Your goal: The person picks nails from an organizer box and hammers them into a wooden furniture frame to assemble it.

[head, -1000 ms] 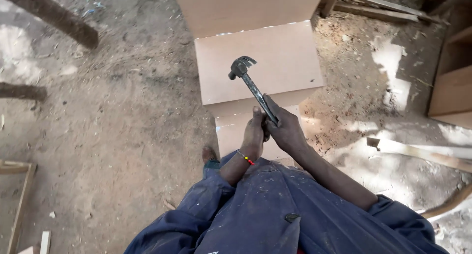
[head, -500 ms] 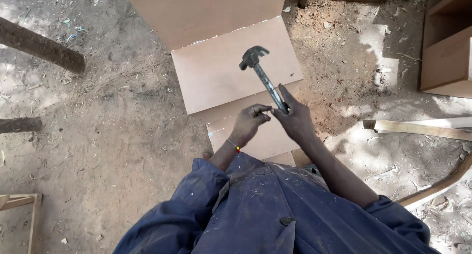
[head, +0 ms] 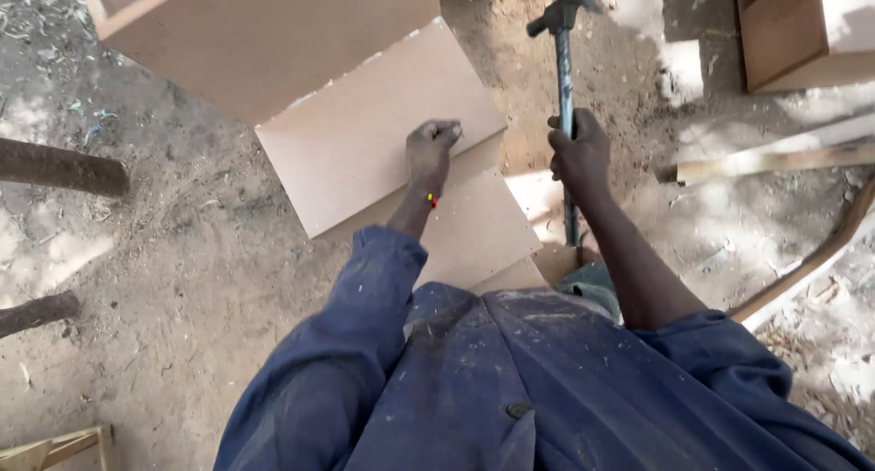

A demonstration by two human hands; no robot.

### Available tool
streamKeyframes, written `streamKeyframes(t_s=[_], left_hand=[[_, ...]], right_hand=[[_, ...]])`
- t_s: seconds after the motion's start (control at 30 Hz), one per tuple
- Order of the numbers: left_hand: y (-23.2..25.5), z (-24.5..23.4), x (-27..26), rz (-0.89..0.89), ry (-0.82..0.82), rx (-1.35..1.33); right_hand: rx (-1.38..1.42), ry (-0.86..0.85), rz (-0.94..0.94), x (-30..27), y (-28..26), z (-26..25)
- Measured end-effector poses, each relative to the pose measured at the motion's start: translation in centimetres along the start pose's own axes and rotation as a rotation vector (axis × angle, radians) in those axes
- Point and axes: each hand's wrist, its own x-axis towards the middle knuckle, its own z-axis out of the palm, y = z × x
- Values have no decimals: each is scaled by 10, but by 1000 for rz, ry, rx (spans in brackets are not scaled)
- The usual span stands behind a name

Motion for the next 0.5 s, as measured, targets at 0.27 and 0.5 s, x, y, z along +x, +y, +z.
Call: streamKeyframes(t_s=[0.27, 0.5], left_hand=[[-1, 40, 43, 22, -127, 342], [3, 42, 37, 12, -160, 421]], right_hand=[[-112, -62, 19, -57, -23, -39], [-330, -135, 45, -88, -35, -43]])
